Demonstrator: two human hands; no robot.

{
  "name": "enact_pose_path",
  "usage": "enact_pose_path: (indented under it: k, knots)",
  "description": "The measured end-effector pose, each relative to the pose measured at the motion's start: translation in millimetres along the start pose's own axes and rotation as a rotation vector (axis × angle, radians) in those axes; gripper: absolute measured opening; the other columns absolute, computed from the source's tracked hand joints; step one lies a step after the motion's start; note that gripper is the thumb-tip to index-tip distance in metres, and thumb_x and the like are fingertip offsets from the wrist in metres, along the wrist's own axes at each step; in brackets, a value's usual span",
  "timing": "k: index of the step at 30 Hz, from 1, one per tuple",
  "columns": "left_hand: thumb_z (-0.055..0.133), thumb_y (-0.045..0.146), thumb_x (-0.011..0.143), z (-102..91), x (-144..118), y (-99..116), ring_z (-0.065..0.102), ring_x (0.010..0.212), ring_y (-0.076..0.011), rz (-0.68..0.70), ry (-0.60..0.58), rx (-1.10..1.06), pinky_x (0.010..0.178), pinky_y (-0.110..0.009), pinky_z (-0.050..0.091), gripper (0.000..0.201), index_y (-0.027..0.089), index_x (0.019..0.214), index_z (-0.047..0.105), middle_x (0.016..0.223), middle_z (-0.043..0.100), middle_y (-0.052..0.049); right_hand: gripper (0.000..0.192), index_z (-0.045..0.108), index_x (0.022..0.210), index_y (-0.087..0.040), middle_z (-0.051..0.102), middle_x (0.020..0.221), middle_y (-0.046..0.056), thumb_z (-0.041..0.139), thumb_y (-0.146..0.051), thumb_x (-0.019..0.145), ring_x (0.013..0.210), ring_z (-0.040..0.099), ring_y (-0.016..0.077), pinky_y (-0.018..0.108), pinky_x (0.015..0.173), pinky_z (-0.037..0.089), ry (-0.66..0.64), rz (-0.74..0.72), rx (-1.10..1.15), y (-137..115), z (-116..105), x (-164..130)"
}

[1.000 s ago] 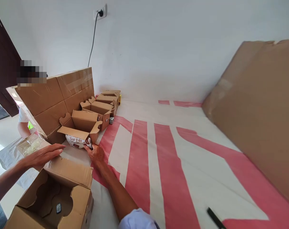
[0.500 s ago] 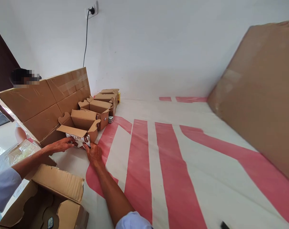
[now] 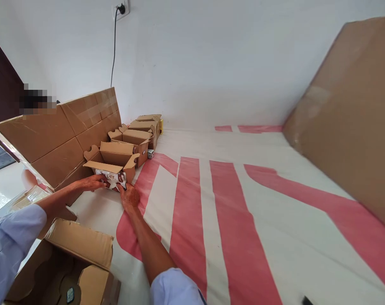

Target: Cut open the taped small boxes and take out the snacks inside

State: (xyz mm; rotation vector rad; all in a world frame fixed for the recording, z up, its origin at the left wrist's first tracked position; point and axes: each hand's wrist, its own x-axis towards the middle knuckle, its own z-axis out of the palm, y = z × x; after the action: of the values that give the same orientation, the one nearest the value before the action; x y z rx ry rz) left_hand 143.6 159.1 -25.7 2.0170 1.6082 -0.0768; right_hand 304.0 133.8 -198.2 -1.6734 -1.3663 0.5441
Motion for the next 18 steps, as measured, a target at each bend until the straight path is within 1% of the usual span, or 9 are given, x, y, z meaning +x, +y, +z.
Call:
enact_pose_path:
  k: [2,4,6,9,12,14,15,16,18]
  knots:
    - [0.068,0.043,0.073,-7.4,-8.0,9.8,0.070,0.094,-0.0291,0.031,0.017,0.003,0.067,-0.031,0.057,0.034,0.021,0.100,0.072,0.109,0.076,-0.011,0.044,0.079,0.089,-0.021,0.078,0.083,0.011,0.060,-0.060,0.098,0.073,0.067,0.0253,0.031,0.063,0.035,0.009,0.011,0.001,-0.8,-1.0,1.2]
    - [0.070,0.037,0.074,-21.2,-33.5,19.3,0.070,0.099,-0.0283,0.079,0.040,-0.002,0.076,-0.032,0.058,0.029,0.022,0.099,0.074,0.109,0.077,-0.009,0.047,0.078,0.086,-0.021,0.077,0.080,0.011,0.060,-0.062,0.097,0.072,0.066,0.0259,0.032,0.062,0.036,0.012,0.015,0.004,-2.6,-2.7,0.2]
    - [0.069,0.036,0.079,-36.2,-80.6,25.2,0.069,0.107,-0.0275,0.152,0.076,-0.006,0.087,-0.032,0.057,0.027,0.022,0.101,0.075,0.114,0.078,-0.008,0.049,0.078,0.084,-0.021,0.077,0.078,0.010,0.060,-0.064,0.096,0.071,0.067,0.0262,0.032,0.063,0.037,0.017,0.008,0.010,-4.2,-3.7,-2.2]
    - [0.065,0.045,0.091,-40.4,-183.0,23.6,0.071,0.107,-0.0268,0.358,0.054,0.032,0.093,-0.035,0.056,0.035,0.022,0.116,0.076,0.119,0.078,-0.008,0.049,0.077,0.085,-0.020,0.077,0.079,0.011,0.060,-0.065,0.096,0.073,0.068,0.0261,0.031,0.064,0.038,0.033,-0.009,0.024,-4.8,-2.9,-6.3]
    - [0.079,0.042,0.083,-7.3,-283.5,11.9,0.072,0.110,-0.0272,0.373,-0.093,0.114,0.093,-0.035,0.057,0.050,0.029,0.131,0.070,0.125,0.078,-0.004,0.047,0.077,0.089,-0.019,0.079,0.084,0.013,0.062,-0.063,0.096,0.076,0.069,0.0262,0.031,0.065,0.040,0.046,-0.029,0.038,-3.1,-0.6,-8.7]
    - [0.085,0.028,0.076,28.3,-325.6,3.7,0.070,0.116,-0.0290,0.299,-0.092,0.219,0.097,-0.038,0.055,0.061,0.031,0.134,0.068,0.136,0.073,-0.005,0.043,0.077,0.090,-0.018,0.079,0.086,0.014,0.063,-0.059,0.096,0.078,0.071,0.0271,0.032,0.067,0.042,0.052,-0.039,0.046,-1.6,1.0,-9.4]
    - [0.085,0.020,0.074,45.9,-336.9,0.9,0.070,0.118,-0.0303,0.277,-0.085,0.285,0.100,-0.040,0.054,0.058,0.029,0.129,0.070,0.134,0.074,-0.006,0.042,0.077,0.090,-0.018,0.079,0.086,0.015,0.064,-0.057,0.097,0.079,0.071,0.0277,0.032,0.068,0.043,0.054,-0.043,0.051,-0.9,1.7,-9.6]
    - [0.081,0.014,0.075,61.4,-342.1,-0.7,0.071,0.114,-0.0300,0.255,-0.093,0.349,0.098,-0.041,0.054,0.044,0.027,0.117,0.073,0.124,0.077,-0.006,0.041,0.077,0.090,-0.017,0.079,0.087,0.015,0.064,-0.056,0.097,0.080,0.072,0.0281,0.033,0.069,0.045,0.057,-0.047,0.058,-0.3,2.3,-9.7]
    - [0.071,0.008,0.082,81.6,-338.0,0.0,0.073,0.100,-0.0279,0.258,-0.106,0.471,0.087,-0.039,0.054,0.020,0.023,0.094,0.072,0.104,0.078,-0.005,0.038,0.076,0.094,-0.016,0.079,0.092,0.014,0.065,-0.053,0.099,0.084,0.072,0.0269,0.034,0.073,0.051,0.067,-0.063,0.079,0.8,3.5,-10.1]
